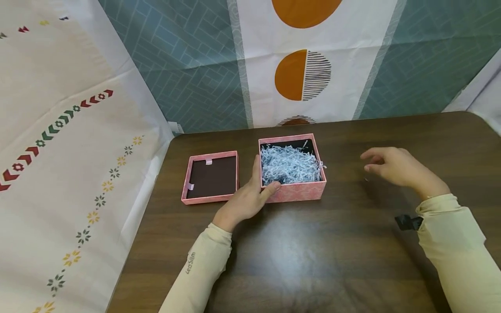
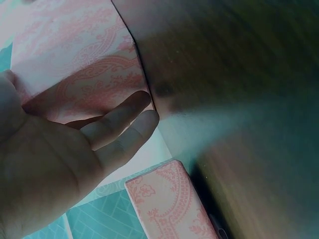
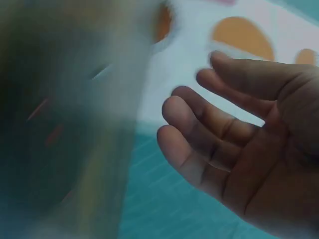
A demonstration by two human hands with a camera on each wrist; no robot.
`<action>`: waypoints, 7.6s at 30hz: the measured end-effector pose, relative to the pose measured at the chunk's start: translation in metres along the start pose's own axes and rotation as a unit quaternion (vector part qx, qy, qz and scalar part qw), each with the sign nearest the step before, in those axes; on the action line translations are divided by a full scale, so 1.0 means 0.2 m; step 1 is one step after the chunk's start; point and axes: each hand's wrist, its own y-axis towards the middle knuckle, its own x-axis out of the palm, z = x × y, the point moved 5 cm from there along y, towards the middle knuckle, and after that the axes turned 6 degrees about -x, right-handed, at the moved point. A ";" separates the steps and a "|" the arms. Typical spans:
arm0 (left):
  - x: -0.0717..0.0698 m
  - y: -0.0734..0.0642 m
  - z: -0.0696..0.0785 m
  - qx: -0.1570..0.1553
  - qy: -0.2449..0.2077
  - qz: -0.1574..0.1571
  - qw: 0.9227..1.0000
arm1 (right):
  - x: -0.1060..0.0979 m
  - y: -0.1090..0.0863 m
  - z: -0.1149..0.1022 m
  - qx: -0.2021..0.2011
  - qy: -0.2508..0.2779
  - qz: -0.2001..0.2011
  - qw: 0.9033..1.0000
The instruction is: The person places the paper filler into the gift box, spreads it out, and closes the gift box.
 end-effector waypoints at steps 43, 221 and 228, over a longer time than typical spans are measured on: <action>0.00 -0.01 0.00 0.000 0.007 0.011 1.000 | -0.07 0.14 -0.44 -0.132 0.014 0.086 0.987; -0.10 -0.15 0.04 0.042 0.073 0.117 0.990 | 0.29 -0.02 -0.66 -0.087 0.091 0.201 0.971; -0.09 -0.15 0.02 0.019 0.080 0.106 0.991 | 0.31 -0.02 -0.65 -0.070 0.091 0.183 0.976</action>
